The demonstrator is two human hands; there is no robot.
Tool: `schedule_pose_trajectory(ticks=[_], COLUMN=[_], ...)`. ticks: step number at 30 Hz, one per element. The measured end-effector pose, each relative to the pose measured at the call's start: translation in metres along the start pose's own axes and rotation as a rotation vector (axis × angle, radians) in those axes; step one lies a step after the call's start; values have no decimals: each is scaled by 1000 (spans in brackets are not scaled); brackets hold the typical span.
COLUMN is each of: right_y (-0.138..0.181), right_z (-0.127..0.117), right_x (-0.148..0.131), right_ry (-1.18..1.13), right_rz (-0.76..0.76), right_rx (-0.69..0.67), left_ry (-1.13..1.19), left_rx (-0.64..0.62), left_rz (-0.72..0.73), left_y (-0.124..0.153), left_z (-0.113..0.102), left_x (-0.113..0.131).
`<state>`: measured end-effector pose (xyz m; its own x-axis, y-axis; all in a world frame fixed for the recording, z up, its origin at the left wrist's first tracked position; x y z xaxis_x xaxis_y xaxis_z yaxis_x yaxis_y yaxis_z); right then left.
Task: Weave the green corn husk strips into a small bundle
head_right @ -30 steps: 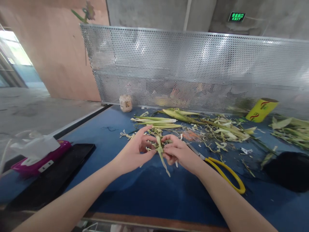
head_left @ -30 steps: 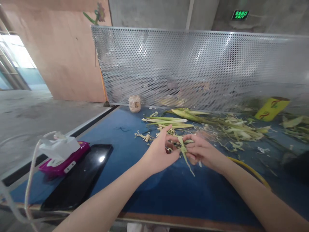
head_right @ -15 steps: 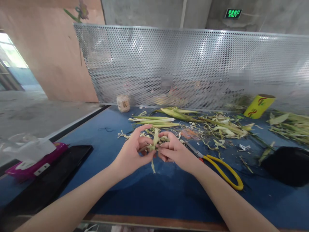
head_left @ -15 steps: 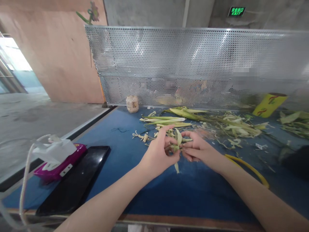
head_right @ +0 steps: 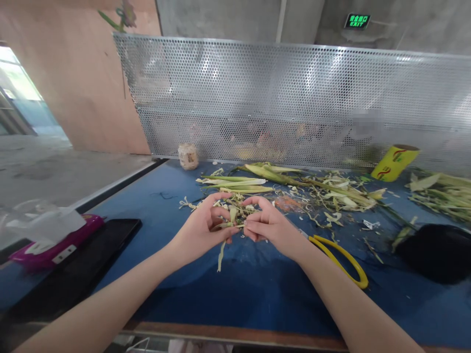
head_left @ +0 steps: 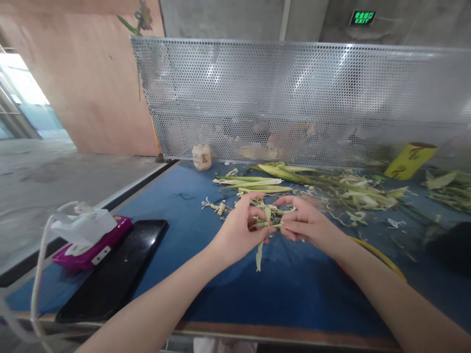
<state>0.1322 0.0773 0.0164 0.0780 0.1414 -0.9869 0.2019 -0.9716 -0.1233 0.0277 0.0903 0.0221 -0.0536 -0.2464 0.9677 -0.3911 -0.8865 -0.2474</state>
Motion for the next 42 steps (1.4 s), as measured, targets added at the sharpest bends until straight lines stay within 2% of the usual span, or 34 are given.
schedule_pose_trajectory(ticks=[3,7,12,16,23,27,32,38,40,42], right_y=[0,-2,-5,0,10,12,12,6,0,-6], right_z=[-3,-3,-8,-14,-11,-14,-21,-29,-28,-22], right_x=[2,4,-6,-15,-31,-33,-33,-17,-7,4], right_ry=[49,241,442,426,406,414,348,254,267,236], right_rz=[12,-13,-180,-280,-414,-434,-415,-275,-208,-121], right_rx=[-5,9,223,396,425,450,490,546,519,421], left_ry=[-2,-37,-80,-89,7,-12,-51,22,103,186], left_rx=[0,-28,-59,-28,-98,-117,-118,-96,-63,-36], left_rz=[-1,13,44,62,0,-28,-40,-79,-141,-201], left_y=[1,2,2,-1,0,2,3,1,-1,-3], left_z=[-1,0,5,4,7,8,8,7,5,3], left_x=[0,-1,-4,-5,-5,-3,-1,-1,-4,-7])
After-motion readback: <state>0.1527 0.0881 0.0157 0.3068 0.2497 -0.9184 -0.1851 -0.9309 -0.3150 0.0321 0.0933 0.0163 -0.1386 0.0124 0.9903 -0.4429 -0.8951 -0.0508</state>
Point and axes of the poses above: each hand's wrist, its own y-axis away from the middle knuckle, its own z-axis out of the palm, x = y × z, the point moved 8 cm from there along -y, towards the middle knuckle, and after that the axes turned 10 degrees about x, right-handed, at the moved point
